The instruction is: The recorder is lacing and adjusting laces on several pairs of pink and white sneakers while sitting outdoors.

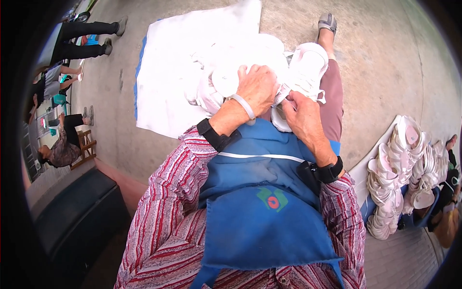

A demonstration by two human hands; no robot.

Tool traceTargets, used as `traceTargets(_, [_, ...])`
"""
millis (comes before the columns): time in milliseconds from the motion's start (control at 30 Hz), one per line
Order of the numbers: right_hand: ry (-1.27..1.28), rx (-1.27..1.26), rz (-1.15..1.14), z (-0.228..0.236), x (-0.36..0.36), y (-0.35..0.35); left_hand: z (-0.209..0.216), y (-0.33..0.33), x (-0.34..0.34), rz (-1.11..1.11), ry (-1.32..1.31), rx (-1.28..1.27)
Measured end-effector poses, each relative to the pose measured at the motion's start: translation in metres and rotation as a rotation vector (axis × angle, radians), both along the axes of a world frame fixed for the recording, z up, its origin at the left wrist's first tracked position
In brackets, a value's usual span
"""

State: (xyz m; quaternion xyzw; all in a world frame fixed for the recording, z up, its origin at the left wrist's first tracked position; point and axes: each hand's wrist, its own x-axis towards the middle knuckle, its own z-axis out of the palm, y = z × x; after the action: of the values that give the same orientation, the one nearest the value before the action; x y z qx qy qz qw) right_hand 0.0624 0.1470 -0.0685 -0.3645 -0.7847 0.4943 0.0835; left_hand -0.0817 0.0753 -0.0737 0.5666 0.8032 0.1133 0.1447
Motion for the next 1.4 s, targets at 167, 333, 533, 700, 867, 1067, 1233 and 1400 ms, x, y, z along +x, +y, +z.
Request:
traceTargets(167, [0.007, -0.003, 0.004, -0.004, 0.002, 0.001, -0.002, -0.003, 0.008, -0.051, 0.061, 0.067])
traceTargets(333, [0.087, 0.05, 0.005, -0.005, 0.001, 0.0, 0.001, -0.007, 0.008, -0.074, 0.059, 0.103])
traceTargets(533, [0.065, 0.078, -0.027, -0.014, 0.004, -0.001, 0.0, -0.014, 0.003, -0.053, -0.085, 0.158])
traceTargets(700, [0.042, -0.033, -0.05, -0.008, -0.001, -0.001, -0.002, -0.011, 0.008, -0.126, -0.021, 0.139])
traceTargets(867, [0.076, 0.134, -0.002, -0.013, -0.001, -0.002, 0.001, -0.016, 0.009, -0.079, -0.05, 0.154])
traceTargets(1067, [-0.026, 0.265, 0.079, 0.001, 0.013, 0.004, 0.002, -0.013, 0.007, -0.032, -0.184, 0.187])
traceTargets(1233, [0.027, 0.417, 0.031, 0.021, 0.026, 0.032, 0.017, -0.01, 0.01, -0.001, -0.257, 0.227])
traceTargets(1400, [0.169, 0.437, 0.086, 0.015, 0.014, 0.059, 0.034, -0.013, 0.027, 0.056, -0.202, 0.201])
